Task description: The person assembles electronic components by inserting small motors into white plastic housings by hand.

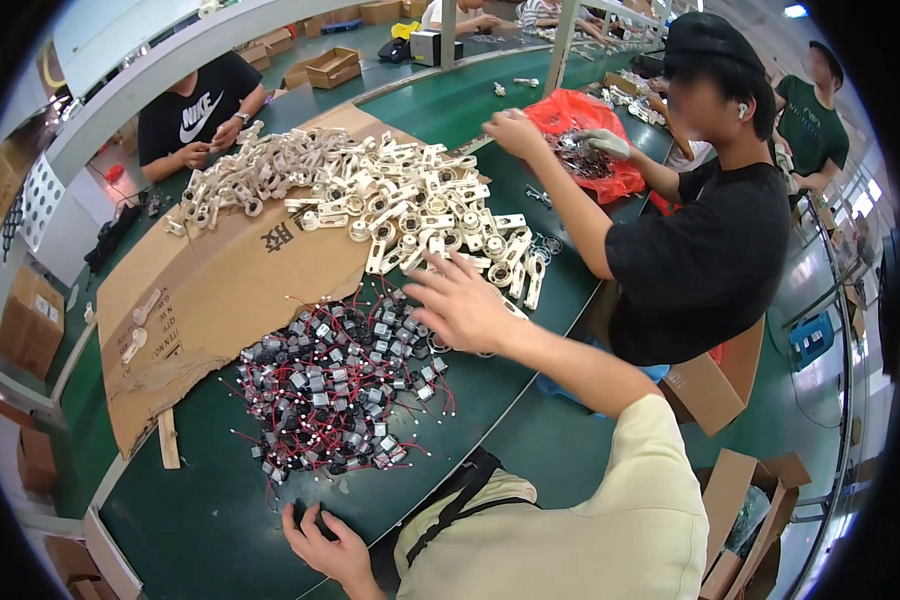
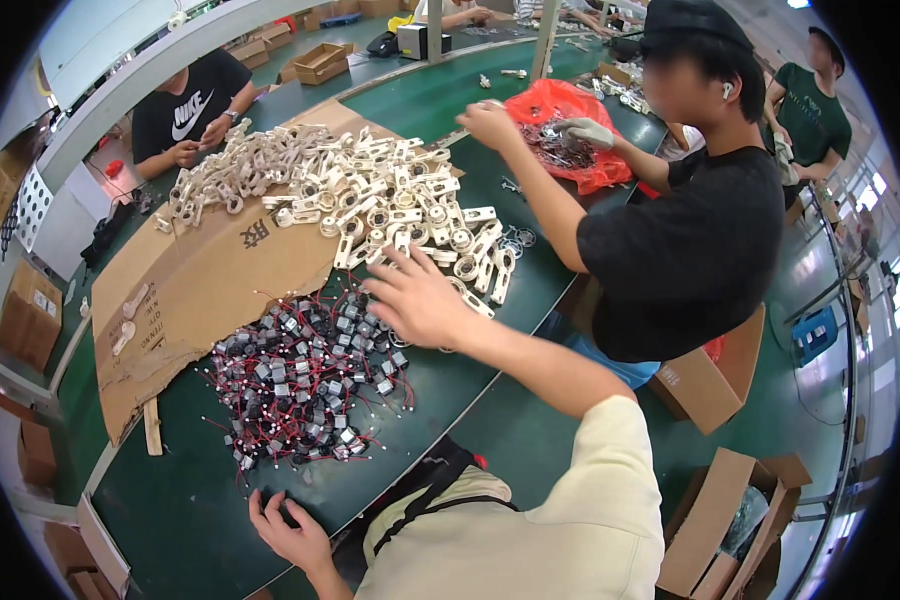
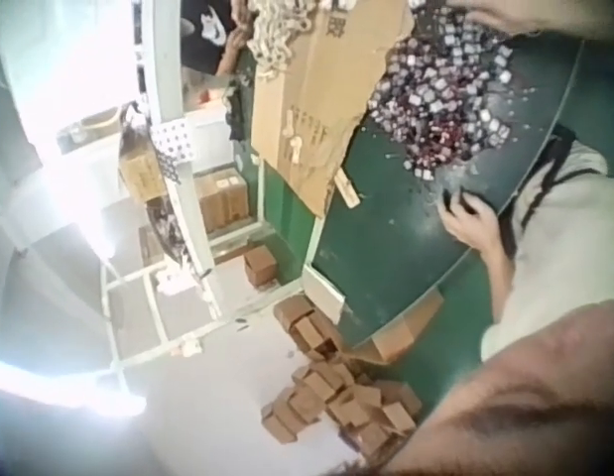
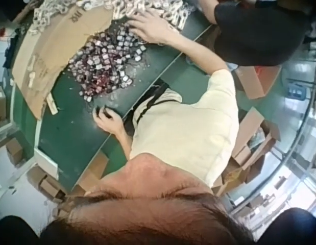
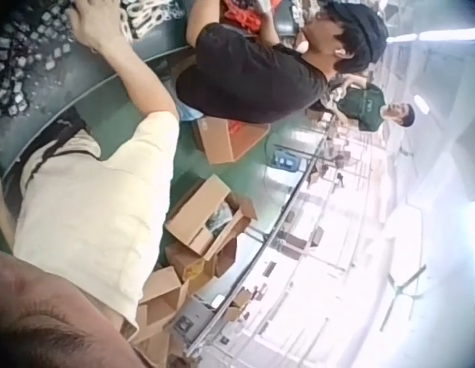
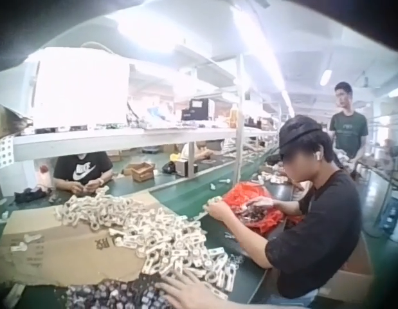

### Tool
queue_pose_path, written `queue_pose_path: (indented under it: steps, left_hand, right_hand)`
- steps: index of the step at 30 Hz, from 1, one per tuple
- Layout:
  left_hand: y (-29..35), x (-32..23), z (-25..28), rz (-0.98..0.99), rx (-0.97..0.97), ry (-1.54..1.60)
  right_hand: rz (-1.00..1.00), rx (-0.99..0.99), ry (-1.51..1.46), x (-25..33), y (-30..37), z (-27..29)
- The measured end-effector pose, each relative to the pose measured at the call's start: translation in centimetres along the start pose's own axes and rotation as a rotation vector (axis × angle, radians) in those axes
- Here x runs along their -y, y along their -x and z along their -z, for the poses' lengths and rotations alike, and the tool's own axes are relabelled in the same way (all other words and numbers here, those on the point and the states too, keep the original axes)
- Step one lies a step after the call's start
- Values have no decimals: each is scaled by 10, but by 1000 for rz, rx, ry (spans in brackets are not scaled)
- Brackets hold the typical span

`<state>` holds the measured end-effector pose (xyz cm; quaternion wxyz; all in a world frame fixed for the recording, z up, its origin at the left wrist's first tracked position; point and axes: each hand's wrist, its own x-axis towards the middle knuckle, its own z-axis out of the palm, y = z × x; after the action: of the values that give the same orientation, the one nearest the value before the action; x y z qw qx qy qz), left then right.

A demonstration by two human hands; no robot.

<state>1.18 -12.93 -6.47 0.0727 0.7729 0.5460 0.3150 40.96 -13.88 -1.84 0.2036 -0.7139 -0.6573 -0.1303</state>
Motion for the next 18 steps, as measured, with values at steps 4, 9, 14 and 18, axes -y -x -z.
queue_pose_path:
  steps: [4, 9, 14, 18]
  left_hand:
    - [3, 2, -2, -54, -3, 24]
    - [3, 3, -4, -95, -65, -26]
    - [3, -6, -8, -93, -88, -29]
    - [3, -9, -8, -29, -140, -49]
  right_hand:
    - [-22, 21, 22, 14, 47, -14]
    - [-20, 6, 108, -22, 39, -37]
    - [-10, -69, -58, -1, 20, -24]
    - [-29, 31, -7, -5, 14, -39]
